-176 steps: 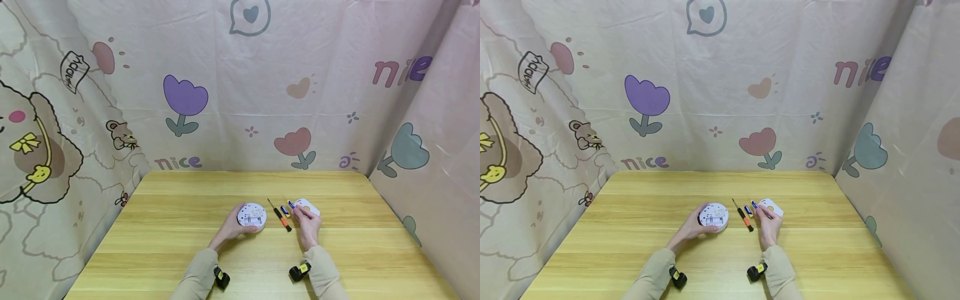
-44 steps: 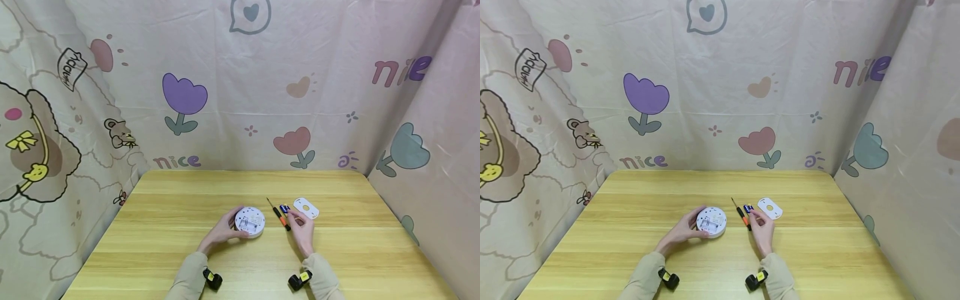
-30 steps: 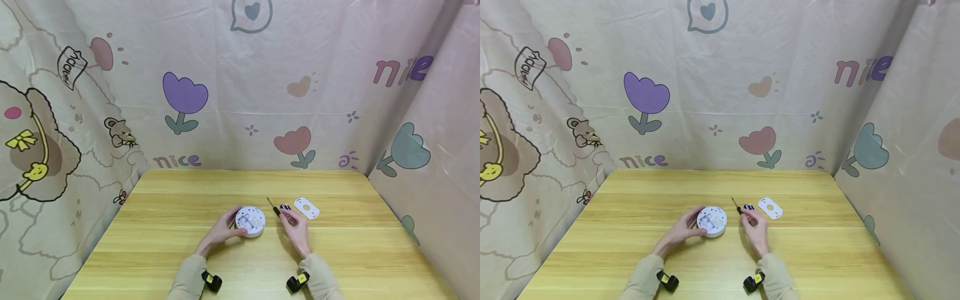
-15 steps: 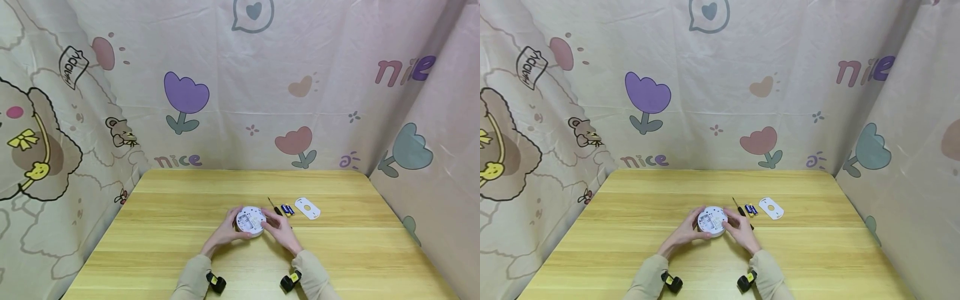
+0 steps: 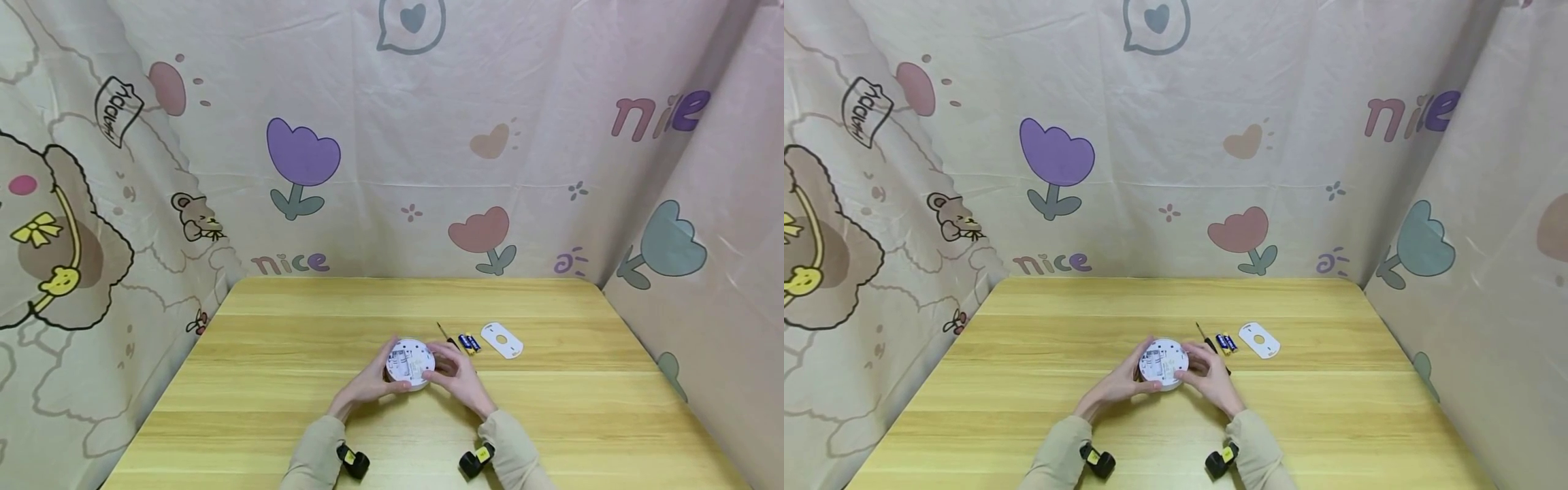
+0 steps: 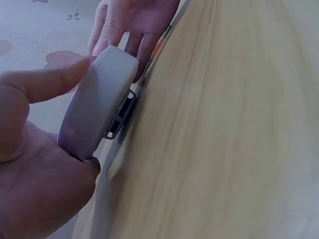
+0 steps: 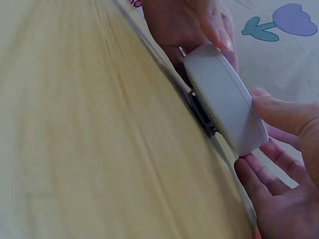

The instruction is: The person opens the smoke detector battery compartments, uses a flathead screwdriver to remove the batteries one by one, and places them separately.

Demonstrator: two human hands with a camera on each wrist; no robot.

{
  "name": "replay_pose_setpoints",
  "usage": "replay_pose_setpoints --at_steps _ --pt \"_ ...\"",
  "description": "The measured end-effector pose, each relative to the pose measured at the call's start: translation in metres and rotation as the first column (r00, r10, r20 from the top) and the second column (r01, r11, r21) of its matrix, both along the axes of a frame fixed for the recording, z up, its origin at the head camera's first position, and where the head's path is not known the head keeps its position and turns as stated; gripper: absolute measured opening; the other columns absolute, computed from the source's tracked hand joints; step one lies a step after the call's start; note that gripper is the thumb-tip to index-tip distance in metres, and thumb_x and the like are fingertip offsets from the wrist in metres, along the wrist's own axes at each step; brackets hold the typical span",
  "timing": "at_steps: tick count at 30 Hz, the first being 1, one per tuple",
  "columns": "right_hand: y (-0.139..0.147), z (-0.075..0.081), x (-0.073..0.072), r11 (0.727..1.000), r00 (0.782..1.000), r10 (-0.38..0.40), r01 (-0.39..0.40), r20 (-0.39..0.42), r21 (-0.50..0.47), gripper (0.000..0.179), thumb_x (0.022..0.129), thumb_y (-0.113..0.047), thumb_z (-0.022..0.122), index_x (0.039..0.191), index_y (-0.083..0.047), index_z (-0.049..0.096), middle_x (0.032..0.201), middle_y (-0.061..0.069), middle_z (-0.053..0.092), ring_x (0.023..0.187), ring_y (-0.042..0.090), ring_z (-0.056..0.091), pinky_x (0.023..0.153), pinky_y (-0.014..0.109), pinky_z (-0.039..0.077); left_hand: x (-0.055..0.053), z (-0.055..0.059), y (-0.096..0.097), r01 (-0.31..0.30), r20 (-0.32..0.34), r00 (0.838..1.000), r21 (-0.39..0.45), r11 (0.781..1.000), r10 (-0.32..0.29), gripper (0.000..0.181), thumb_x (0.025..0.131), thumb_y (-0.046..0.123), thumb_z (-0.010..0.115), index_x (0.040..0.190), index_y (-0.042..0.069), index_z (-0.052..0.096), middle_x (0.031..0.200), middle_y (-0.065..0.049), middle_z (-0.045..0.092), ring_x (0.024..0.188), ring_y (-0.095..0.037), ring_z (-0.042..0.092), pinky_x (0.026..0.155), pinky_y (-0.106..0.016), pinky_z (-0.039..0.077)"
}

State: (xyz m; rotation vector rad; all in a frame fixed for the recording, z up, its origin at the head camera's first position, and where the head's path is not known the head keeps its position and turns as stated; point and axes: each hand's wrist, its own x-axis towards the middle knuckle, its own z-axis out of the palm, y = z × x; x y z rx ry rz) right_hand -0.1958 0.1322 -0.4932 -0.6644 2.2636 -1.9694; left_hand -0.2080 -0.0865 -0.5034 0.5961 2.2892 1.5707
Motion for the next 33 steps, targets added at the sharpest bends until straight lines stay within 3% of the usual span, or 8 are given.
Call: replay_pose_setpoints --at_steps 7,17,27,33 --pt "-0.001 -0.003 0.000 1.000 1.000 -0.007 0.007 0.013 0.016 0.064 0.072 -0.002 0.069 0.128 0.008 0.040 0.128 0.024 0.038 0.109 0.041 0.048 0.100 0.045 0.041 -0.001 0.002 -0.002 0.007 0.026 1.000 0.073 0.997 -0.009 0.097 0.069 0.020 0.076 0.143 0.012 0.013 0.143 -0.018 0.027 0.129 -0.035 0.031 0.109 -0.055 0.019" --pt "0.000 -0.002 0.000 0.999 1.000 -0.018 0.017 0.020 0.029 0.064 0.071 -0.005 0.071 0.127 0.007 0.042 0.126 0.024 0.040 0.106 0.040 0.048 0.097 0.043 0.044 -0.008 -0.003 -0.004 0.040 0.065 0.997 0.126 0.991 -0.049 0.092 0.069 0.016 0.075 0.142 0.014 0.018 0.144 -0.014 0.027 0.130 -0.029 0.032 0.112 -0.047 0.021" --pt "0.001 -0.001 0.001 0.999 0.999 -0.025 0.024 0.032 0.025 0.064 0.071 -0.004 0.071 0.126 0.007 0.043 0.125 0.025 0.041 0.106 0.041 0.048 0.096 0.043 0.045 -0.008 -0.001 -0.003 0.013 0.123 0.992 0.179 0.984 -0.035 0.094 0.067 0.014 0.076 0.142 0.014 0.020 0.145 -0.013 0.027 0.131 -0.029 0.030 0.112 -0.044 0.020" --pt "0.004 -0.012 -0.004 0.999 0.999 -0.034 0.034 0.025 0.008 0.064 0.069 -0.005 0.073 0.125 0.005 0.044 0.124 0.022 0.043 0.105 0.040 0.049 0.094 0.039 0.047 -0.009 -0.003 -0.004 0.030 0.149 0.987 0.214 0.976 -0.062 0.095 0.067 0.012 0.076 0.142 0.017 0.019 0.147 -0.011 0.023 0.133 -0.029 0.026 0.113 -0.044 0.017"
